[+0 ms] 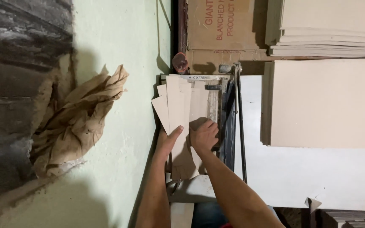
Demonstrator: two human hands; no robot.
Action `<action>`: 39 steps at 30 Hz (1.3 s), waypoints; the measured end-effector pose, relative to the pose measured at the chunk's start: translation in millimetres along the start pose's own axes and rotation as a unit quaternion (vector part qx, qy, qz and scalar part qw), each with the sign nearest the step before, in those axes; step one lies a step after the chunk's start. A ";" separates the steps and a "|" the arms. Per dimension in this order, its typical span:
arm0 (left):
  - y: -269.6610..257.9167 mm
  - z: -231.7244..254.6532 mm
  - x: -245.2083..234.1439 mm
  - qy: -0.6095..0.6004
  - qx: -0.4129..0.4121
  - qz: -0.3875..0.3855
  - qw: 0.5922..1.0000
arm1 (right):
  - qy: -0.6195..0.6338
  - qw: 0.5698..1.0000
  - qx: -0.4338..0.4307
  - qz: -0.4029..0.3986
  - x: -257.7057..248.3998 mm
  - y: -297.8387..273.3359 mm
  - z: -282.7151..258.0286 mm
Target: The person uses a manual paper cutter to slice a large sheet of beige paper into smaller strips. They align the paper, pull the cutter's lever to make the cut, and then stack the resulting strips on the table before moving them to a nearby shelf.
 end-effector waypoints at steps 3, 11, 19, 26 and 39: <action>-1.9 5.8 -2.8 0.008 -0.002 -0.005 1.000 | -0.018 0.999 -0.030 0.016 -0.9 2.4 -0.9; 16.9 -27.7 -8.3 0.030 -0.006 -0.023 0.999 | -0.011 0.996 -0.069 -0.056 7.1 15.1 3.8; -6.4 12.2 -14.3 0.032 -0.013 -0.035 0.999 | -0.006 0.997 0.009 -0.076 8.9 1.9 9.5; 12.8 -15.8 -9.9 0.038 -0.031 -0.045 0.998 | 0.004 0.995 0.079 -0.054 19.8 -4.3 15.2; 19.5 -21.9 -6.8 0.046 -0.011 -0.047 0.998 | 0.000 0.988 0.056 -0.146 32.7 -1.1 12.3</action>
Point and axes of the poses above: each hand's wrist, its own y-axis towards the middle knuckle, its own x-axis out of the palm, z = x × y, the point moved 2 cm from there along y, towards the middle knuckle, and after that the axes turned 9 degrees about x, right-handed, at the moved point
